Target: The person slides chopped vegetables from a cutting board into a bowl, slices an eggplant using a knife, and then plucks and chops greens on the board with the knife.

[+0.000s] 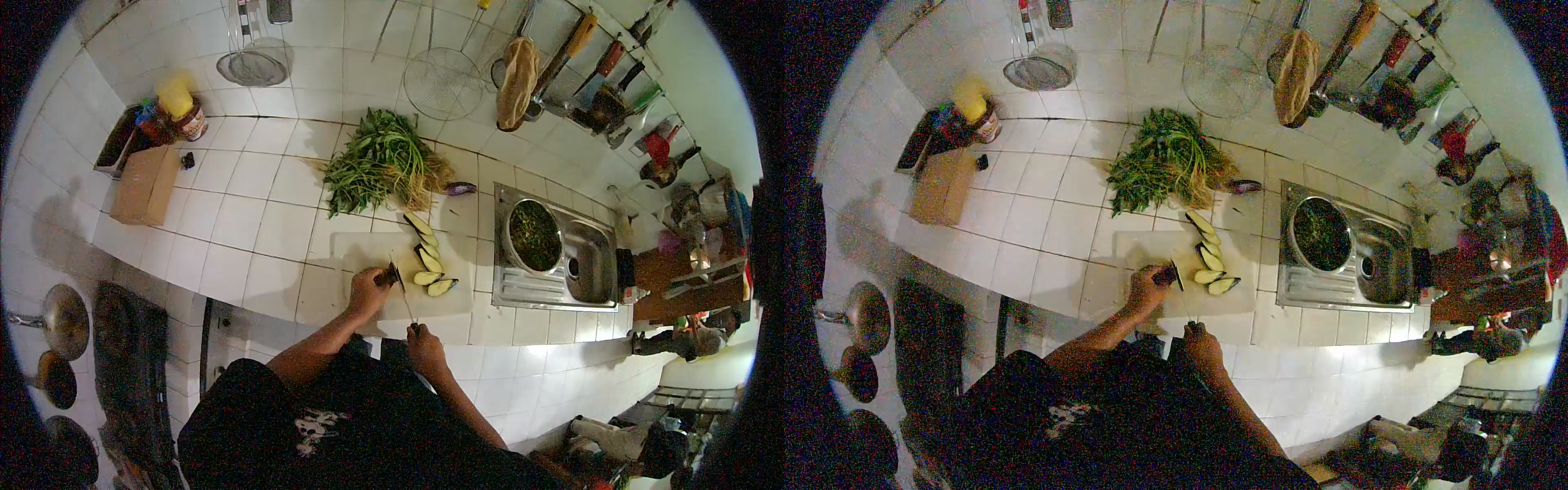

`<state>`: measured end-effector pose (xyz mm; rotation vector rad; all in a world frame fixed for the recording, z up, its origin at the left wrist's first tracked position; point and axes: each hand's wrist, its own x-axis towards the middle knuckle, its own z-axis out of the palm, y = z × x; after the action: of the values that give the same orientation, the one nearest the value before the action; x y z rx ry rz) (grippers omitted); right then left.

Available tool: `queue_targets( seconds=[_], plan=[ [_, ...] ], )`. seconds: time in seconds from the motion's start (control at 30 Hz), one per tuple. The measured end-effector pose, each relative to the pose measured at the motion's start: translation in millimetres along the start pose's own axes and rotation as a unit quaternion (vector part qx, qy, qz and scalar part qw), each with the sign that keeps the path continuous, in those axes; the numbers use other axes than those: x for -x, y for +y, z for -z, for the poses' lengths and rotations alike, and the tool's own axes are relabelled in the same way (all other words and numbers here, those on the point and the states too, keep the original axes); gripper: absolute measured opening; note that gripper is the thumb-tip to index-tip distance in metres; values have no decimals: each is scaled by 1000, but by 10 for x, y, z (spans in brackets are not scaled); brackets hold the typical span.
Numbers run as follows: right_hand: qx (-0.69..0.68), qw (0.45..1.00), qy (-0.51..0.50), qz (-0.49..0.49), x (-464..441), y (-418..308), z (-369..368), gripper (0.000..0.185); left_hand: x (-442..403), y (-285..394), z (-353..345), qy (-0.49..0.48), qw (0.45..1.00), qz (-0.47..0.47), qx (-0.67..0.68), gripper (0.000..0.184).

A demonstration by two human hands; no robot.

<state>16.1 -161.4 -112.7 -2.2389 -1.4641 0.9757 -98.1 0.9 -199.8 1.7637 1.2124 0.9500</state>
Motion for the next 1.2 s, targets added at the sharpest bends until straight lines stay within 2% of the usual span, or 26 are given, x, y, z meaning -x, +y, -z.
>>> queue_targets(
  seconds=[0.07,0.2,0.27,0.4,0.47,0.6,0.67,0.7,0.77,1.0,1.07,1.1,1.17,1.2],
  plan=[
    [-4,999,16,32,-36,-1,-19,36,10,31,32,-1,998,0,-58,19],
    [21,999,5,24,-92,109,-59,34,37,-38,-5,10,998,-23,-56,20],
    [-23,998,35,37,-116,186,-131,33,25,18,39,0,999,-15,-44,20],
    [-16,1000,-7,-16,-124,131,-66,33,9,53,85,-13,999,-10,-45,19],
    [0,995,8,98,-113,87,-11,34,4,-5,81,-24,999,-10,-21,18],
    [30,998,-23,47,-116,-46,33,34,8,-49,61,-36,999,15,-21,16],
    [-23,997,-28,-74,-145,3,-67,36,20,-96,30,-19,999,-4,-48,14],
    [-23,996,-30,-77,-132,-4,-65,36,22,-92,33,-21,999,0,-48,14],
    [3,1000,-25,-8,-126,-24,-43,36,15,-84,34,-4,1000,-14,-15,12],
    [-7,996,-36,-82,-206,-12,-110,37,5,-106,15,-19,999,16,-25,11],
    [-12,999,-32,16,-282,-19,-67,39,19,-33,34,-13,1000,16,-12,15],
    [-12,999,-33,14,-351,-4,-73,39,38,-7,48,-15,1000,17,-11,15],
    [8,998,-29,-48,-545,48,-159,39,27,22,93,4,998,-54,-9,20],
    [14,999,-7,-44,-577,52,-201,39,2,-6,83,6,998,-59,-10,20]
  ],
)
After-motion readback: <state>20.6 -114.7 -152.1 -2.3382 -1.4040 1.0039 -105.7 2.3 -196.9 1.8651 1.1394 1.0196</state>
